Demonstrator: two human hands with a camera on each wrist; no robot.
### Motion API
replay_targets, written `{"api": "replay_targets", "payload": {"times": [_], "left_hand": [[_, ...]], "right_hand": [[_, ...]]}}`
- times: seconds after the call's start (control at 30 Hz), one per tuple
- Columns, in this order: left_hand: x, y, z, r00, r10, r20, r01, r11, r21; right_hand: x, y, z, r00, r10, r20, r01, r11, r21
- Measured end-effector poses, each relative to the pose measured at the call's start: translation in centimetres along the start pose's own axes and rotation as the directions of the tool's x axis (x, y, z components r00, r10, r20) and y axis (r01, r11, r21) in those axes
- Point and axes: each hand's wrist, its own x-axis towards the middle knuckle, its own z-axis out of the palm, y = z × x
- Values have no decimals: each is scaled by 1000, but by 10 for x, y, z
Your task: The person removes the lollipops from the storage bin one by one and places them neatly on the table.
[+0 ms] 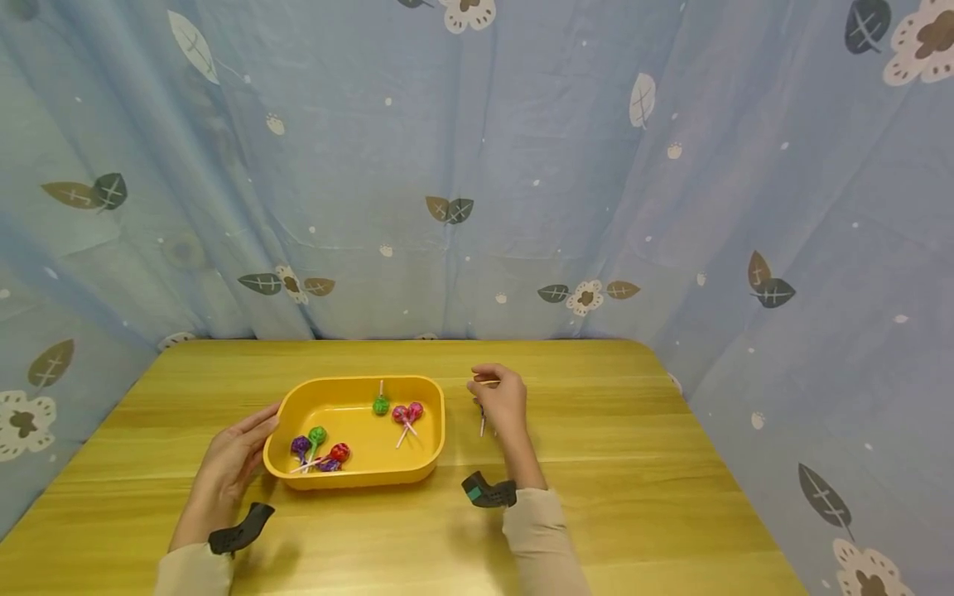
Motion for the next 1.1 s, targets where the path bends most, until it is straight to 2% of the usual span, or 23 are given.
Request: {"api": "replay_targets", "payload": {"times": [0.1, 0.2, 0.33, 0.5, 0.77, 1.0, 1.1], "left_hand": [[0, 1, -1, 1000, -2, -4, 2, 1000, -1], [0, 2, -2, 1000, -5, -6, 5, 1000, 1], [0, 2, -1, 1000, -5, -7, 5, 1000, 28], [2, 2, 0, 1000, 1, -10, 0, 999, 50], [1, 0, 0, 1000, -12, -13, 12, 999, 31], [0, 0, 0, 1000, -5, -7, 5, 1000, 2], [0, 0, 0, 1000, -2, -2, 2, 1000, -9]], "right_hand": [[0, -6, 11, 995, -1, 102, -6, 998, 63], [-1, -11, 22, 978, 10, 208, -35, 993, 115], [-4, -19, 38, 944, 13, 330, -58, 990, 126], [-6, -25, 60, 889, 35, 456, -97, 989, 114], [-7, -22, 96, 819, 73, 569, -112, 993, 35], [-9, -22, 121, 724, 115, 680, -110, 993, -50], [-12, -20, 130, 703, 121, 701, -99, 992, -72]]}}
